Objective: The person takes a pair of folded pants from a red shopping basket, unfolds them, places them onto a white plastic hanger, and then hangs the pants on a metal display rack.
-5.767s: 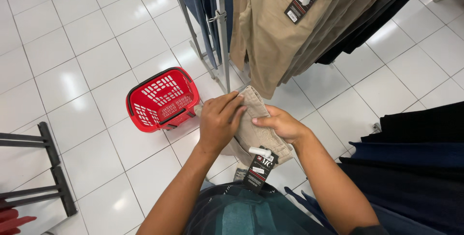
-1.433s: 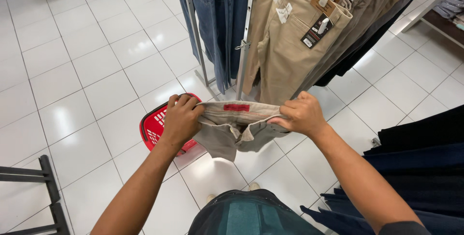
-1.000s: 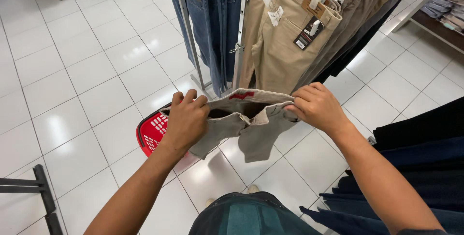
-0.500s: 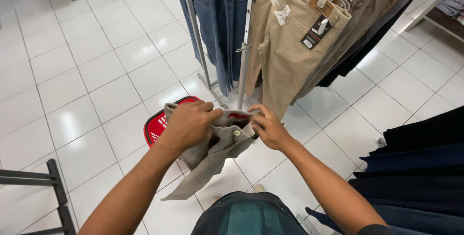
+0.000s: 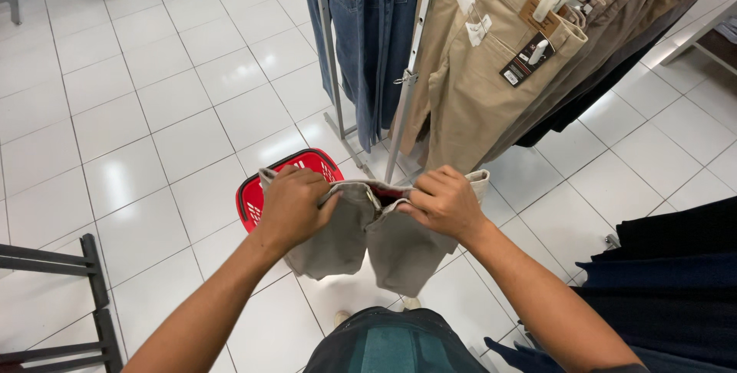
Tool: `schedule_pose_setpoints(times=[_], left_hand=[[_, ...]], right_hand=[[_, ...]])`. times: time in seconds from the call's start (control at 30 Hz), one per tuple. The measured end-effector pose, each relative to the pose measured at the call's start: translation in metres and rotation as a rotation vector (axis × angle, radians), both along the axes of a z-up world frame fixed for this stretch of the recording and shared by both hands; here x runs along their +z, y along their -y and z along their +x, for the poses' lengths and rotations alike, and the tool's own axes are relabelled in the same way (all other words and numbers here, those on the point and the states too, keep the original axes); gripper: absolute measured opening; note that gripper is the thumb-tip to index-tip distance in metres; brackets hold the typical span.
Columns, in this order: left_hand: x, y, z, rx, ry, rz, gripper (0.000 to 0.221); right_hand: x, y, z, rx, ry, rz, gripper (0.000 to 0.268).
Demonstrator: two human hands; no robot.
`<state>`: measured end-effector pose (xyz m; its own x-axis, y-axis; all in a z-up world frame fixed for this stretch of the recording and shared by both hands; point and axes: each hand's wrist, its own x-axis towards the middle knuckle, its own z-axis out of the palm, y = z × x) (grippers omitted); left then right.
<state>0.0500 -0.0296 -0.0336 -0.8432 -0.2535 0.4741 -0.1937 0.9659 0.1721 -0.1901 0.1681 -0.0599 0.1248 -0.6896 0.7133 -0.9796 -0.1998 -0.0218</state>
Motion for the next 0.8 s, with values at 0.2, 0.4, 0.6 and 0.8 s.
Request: schedule_pose_setpoints(times=[0.2,0.4,0.6,0.8], left_hand=[[0.012,-0.027,-0.013,0.051,-0.286,0.069,0.031],[0.010,-0.033,-0.030,-0.056,-0.299,-0.086,0.034],[0.014,-0.034,-0.036,-0.236,-0.299,-0.069,0.033],[0.040,-0.022,-0.026,-0.212,-0.287,-0.070,0.032]], right_hand=[[0.039,-0.006,0.016,0.083,0.004,0.057,0.043],[-0.001,-0.005,0.000,-0.424,0.250,0.064,0.036],[-0.019,-0.005,-0.003,-0.441,0.312,0.039,0.019],[-0.090,-0.009,-0.043,-0.261,0.298,0.041,0.044]])
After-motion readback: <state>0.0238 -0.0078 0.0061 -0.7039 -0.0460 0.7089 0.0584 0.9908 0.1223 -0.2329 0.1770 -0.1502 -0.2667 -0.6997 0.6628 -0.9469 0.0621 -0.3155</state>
